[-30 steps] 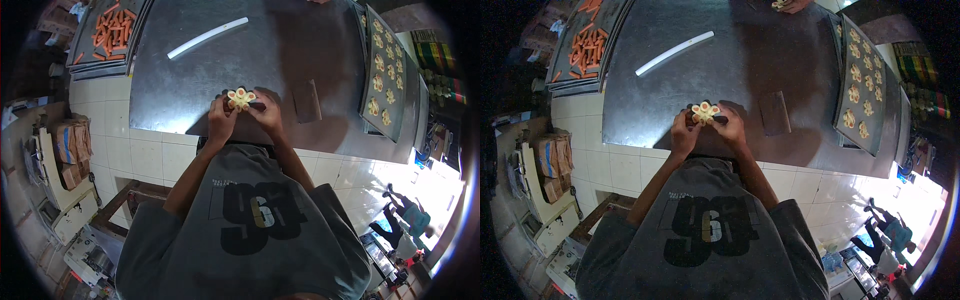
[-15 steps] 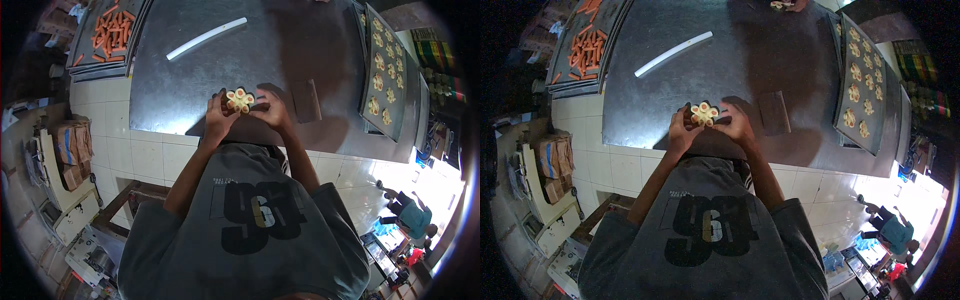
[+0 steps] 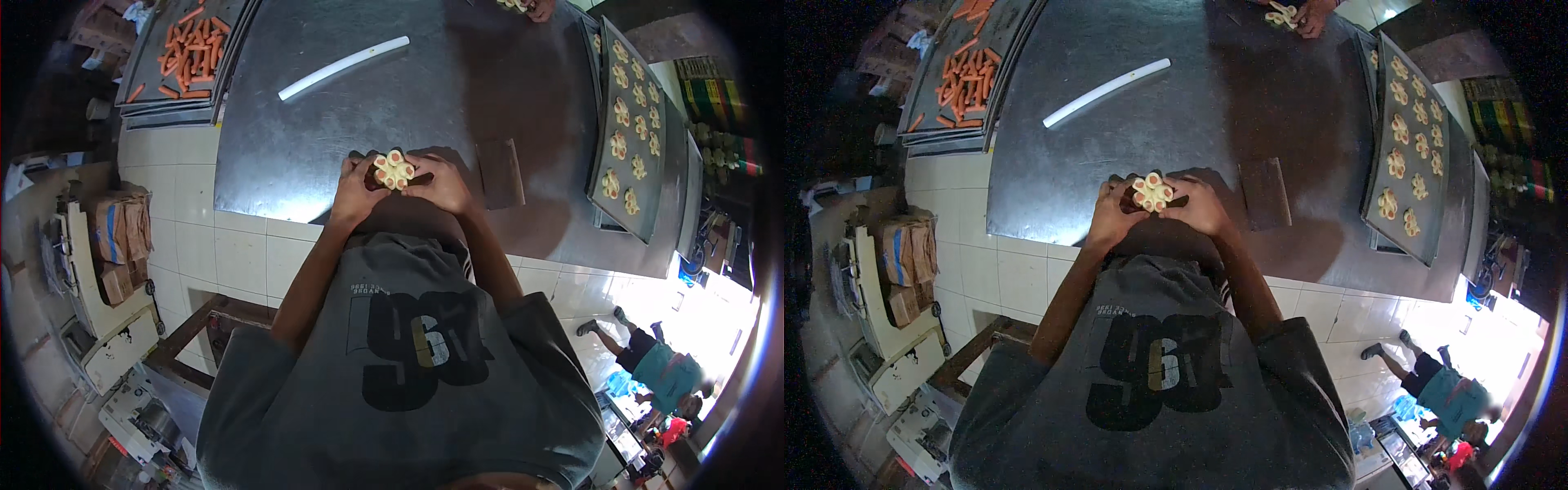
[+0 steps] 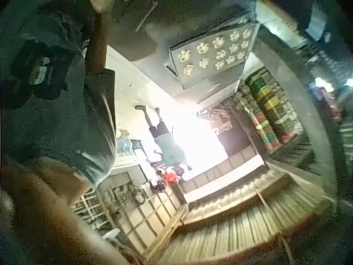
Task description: Shaping dough pieces around sausage slices and cutting them to create flower-shaped pastries.
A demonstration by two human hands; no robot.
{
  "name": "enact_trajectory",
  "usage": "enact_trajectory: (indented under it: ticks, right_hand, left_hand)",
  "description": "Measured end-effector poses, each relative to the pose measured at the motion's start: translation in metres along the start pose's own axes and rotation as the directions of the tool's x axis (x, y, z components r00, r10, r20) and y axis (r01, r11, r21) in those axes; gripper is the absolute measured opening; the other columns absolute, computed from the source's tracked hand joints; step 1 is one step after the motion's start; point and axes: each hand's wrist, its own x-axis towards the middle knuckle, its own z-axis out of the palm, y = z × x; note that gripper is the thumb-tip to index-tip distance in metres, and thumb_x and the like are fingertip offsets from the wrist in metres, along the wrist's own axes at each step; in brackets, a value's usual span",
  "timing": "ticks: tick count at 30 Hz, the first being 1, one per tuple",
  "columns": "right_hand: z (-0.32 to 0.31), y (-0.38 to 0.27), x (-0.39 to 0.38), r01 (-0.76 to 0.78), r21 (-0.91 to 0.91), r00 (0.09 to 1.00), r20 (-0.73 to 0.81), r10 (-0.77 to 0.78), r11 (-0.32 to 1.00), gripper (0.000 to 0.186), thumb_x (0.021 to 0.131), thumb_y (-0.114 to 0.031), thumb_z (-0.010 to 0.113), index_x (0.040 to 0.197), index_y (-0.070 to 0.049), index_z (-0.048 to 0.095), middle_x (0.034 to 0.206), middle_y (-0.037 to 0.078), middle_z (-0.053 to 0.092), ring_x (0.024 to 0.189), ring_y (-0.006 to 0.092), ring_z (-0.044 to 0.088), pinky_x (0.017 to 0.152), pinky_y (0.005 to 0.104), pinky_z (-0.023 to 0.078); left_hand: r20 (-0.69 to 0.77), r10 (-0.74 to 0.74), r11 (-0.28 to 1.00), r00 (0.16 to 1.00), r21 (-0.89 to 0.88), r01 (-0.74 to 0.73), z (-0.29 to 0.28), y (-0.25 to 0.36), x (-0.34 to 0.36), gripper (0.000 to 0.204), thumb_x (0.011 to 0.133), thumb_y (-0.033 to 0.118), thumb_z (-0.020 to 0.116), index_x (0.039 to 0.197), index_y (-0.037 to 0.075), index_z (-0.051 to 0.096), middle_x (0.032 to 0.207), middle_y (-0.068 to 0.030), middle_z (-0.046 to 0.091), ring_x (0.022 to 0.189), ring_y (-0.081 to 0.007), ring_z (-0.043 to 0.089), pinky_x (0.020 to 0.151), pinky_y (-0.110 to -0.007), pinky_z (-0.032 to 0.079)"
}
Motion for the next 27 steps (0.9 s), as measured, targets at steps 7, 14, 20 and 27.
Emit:
enact_trajectory:
  ticks: [7, 14, 20, 27]
  right_hand:
    - [0.0, 0.011, 0.005, -0.051, 0.144, 0.992, -0.107, 0.067, 0.988, 0.038, 0.091, -0.01, 0.071, 0.127, -0.002, 0.065, 0.116, 0.013, 0.067, 0.095, 0.0197, 0.067, 0.081, 0.0301, 0.053]
    - [0.006, 0.002, 0.035, -0.003, 0.06, 0.997, -0.078, 0.008, 0.998, 0.03, 0.093, -0.015, 0.066, 0.121, -0.003, 0.068, 0.11, 0.018, 0.07, 0.095, 0.0261, 0.071, 0.079, 0.0342, 0.053]
    - [-0.004, -0.002, 0.051, -0.133, 0.0, 0.979, 0.155, 0.131, 0.991, 0.026, 0.09, -0.015, 0.069, 0.115, -0.007, 0.073, 0.107, 0.016, 0.072, 0.093, 0.0242, 0.072, 0.076, 0.0358, 0.054]
    - [-0.007, 0.008, 0.029, -0.154, 0.127, 0.988, -0.011, 0.156, 0.98, 0.028, 0.087, -0.008, 0.071, 0.115, -0.003, 0.072, 0.11, 0.013, 0.074, 0.093, 0.0207, 0.071, 0.082, 0.0313, 0.055]
  left_hand:
    - [-0.024, 0.006, 0.99, 1.0, -0.14, -0.009, -0.005, 0.0, 0.0, 0.073, 0.073, 0.007, 0.084, 0.138, 0.002, 0.052, 0.134, -0.0161, 0.048, 0.113, -0.0278, 0.063, 0.093, -0.034, 0.058]
    - [-0.021, 0.109, 0.988, 0.994, -0.105, -0.11, -0.003, -0.004, 0.007, 0.06, 0.074, 0.009, 0.084, 0.127, -0.001, 0.058, 0.123, -0.0134, 0.058, 0.106, -0.025, 0.067, 0.091, -0.033, 0.058]
    - [0.036, 0.123, 0.977, 0.992, -0.181, -0.114, -0.01, -0.009, 0.012, 0.055, 0.075, 0.011, 0.085, 0.124, 0.001, 0.062, 0.114, -0.0125, 0.062, 0.098, -0.0241, 0.07, 0.087, -0.033, 0.058]
    - [0.028, 0.08, 0.982, 0.996, -0.172, -0.074, -0.008, -0.011, 0.013, 0.043, 0.082, 0.012, 0.079, 0.121, 0.001, 0.064, 0.109, -0.0117, 0.064, 0.093, -0.0219, 0.069, 0.085, -0.032, 0.058]
